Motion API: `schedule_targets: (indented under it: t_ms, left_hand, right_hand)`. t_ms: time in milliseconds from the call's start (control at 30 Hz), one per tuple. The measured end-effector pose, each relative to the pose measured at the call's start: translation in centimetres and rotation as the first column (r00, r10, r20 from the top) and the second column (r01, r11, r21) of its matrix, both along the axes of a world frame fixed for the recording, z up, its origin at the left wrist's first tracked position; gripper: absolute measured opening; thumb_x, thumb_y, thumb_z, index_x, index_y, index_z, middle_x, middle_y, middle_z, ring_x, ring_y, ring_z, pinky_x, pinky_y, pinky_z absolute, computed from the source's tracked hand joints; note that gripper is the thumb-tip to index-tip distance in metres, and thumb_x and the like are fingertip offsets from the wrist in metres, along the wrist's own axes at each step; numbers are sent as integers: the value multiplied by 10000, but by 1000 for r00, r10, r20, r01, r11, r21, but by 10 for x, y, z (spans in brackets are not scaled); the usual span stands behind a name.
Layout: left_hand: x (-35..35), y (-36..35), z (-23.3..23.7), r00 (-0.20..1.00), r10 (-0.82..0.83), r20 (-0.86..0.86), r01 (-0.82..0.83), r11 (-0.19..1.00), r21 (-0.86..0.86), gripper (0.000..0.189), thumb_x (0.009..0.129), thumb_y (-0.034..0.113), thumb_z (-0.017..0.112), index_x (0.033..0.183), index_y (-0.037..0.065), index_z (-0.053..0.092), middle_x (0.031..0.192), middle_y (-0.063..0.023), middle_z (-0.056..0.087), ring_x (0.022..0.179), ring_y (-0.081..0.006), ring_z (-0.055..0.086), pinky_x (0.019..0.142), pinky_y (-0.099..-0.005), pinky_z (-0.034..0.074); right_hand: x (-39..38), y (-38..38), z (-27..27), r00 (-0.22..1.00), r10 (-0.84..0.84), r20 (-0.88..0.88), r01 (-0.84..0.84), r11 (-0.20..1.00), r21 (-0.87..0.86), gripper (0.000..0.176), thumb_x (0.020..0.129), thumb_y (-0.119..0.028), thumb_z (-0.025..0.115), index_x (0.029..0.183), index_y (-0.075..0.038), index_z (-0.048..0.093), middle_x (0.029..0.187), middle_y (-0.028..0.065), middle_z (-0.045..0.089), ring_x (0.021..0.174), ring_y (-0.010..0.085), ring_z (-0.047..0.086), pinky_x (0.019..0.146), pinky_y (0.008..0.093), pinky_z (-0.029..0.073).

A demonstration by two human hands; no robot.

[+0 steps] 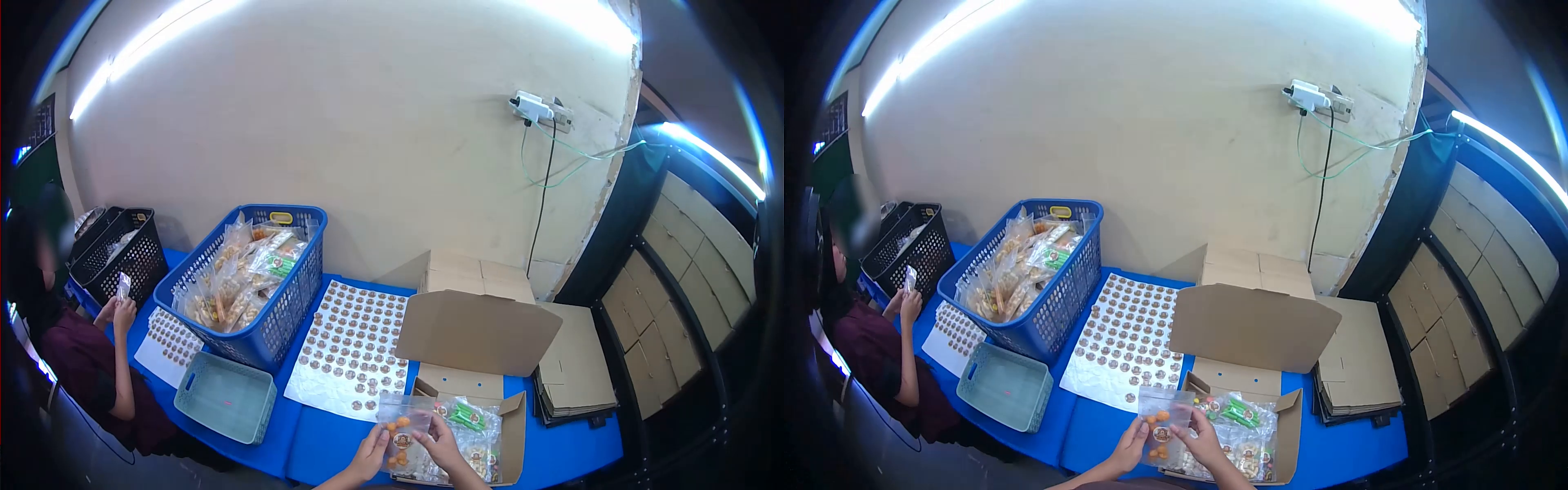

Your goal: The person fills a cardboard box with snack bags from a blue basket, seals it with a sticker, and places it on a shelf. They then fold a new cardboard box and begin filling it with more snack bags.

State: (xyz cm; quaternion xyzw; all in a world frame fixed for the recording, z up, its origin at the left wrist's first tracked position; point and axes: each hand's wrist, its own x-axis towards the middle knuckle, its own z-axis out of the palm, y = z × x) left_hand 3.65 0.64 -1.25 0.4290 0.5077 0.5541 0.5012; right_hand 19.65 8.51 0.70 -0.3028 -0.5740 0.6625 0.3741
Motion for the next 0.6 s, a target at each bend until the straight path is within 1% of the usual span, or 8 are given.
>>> schedule_targets:
  t_ms: [133,200,233,333,400,467,533,600]
  left_hand:
    - [4,-3,19,996,-81,-47,82,996,29,422,1008,292,402,1295,-18,406,1139,-109,576,1043,-150,550,886,-288,450]
    - [5,-5,26,998,-48,-42,46,998,-50,439,1013,319,371,1291,-19,415,1154,-110,573,1059,-158,544,913,-295,433]
    - [6,-5,23,999,-24,-40,22,998,-51,439,1013,319,371,1291,-19,415,1154,-110,573,1059,-158,544,913,-295,433]
    - [6,-11,8,979,106,-173,-103,994,24,369,1010,284,399,1213,-18,461,1064,-82,618,914,-164,596,788,-295,480]
    - [9,-10,7,984,176,1,-174,971,164,371,1009,289,405,1212,-15,466,1057,-81,624,934,-180,599,815,-295,473]
    - [6,-16,6,988,150,31,-153,982,112,365,1004,270,421,1232,-14,453,1092,-110,609,995,-182,586,855,-294,457]
    - [6,-14,21,996,32,-87,-26,997,72,358,1000,247,431,1249,-10,440,1097,-128,604,1017,-183,582,858,-296,455]
    - [3,-10,12,988,69,-139,-51,990,132,363,992,235,454,1259,-10,430,1068,-127,612,995,-176,591,846,-303,465]
  right_hand:
    - [3,-6,-6,948,92,303,-171,955,243,480,878,-191,660,1274,-1,466,1177,94,577,1087,176,549,914,311,454]
    - [-3,-10,-14,983,105,148,-96,993,-68,535,871,-256,670,1269,37,467,1194,143,580,1148,206,523,991,335,388]
    - [-7,-13,-16,994,83,68,-81,996,-33,420,910,-206,618,1238,26,497,1102,92,609,1038,141,560,876,291,463]
    - [-8,-19,-9,988,92,123,-79,991,-105,388,934,-212,579,1232,23,498,1082,79,612,997,136,565,852,281,463]
    - [-10,-20,-5,989,112,96,-102,989,-108,375,954,-224,541,1237,17,494,1087,74,608,985,139,561,858,283,452]
    - [-12,-19,6,986,157,58,-150,982,-117,394,954,-225,538,1256,20,477,1129,80,590,1015,148,551,884,299,441]
    - [-11,-20,4,982,184,52,-178,979,-104,407,959,-221,521,1278,24,458,1162,88,574,1038,156,542,904,307,430]
    - [-13,-18,-4,983,179,-29,-181,969,-170,420,960,-221,507,1296,24,445,1183,91,564,1075,161,528,937,305,407]
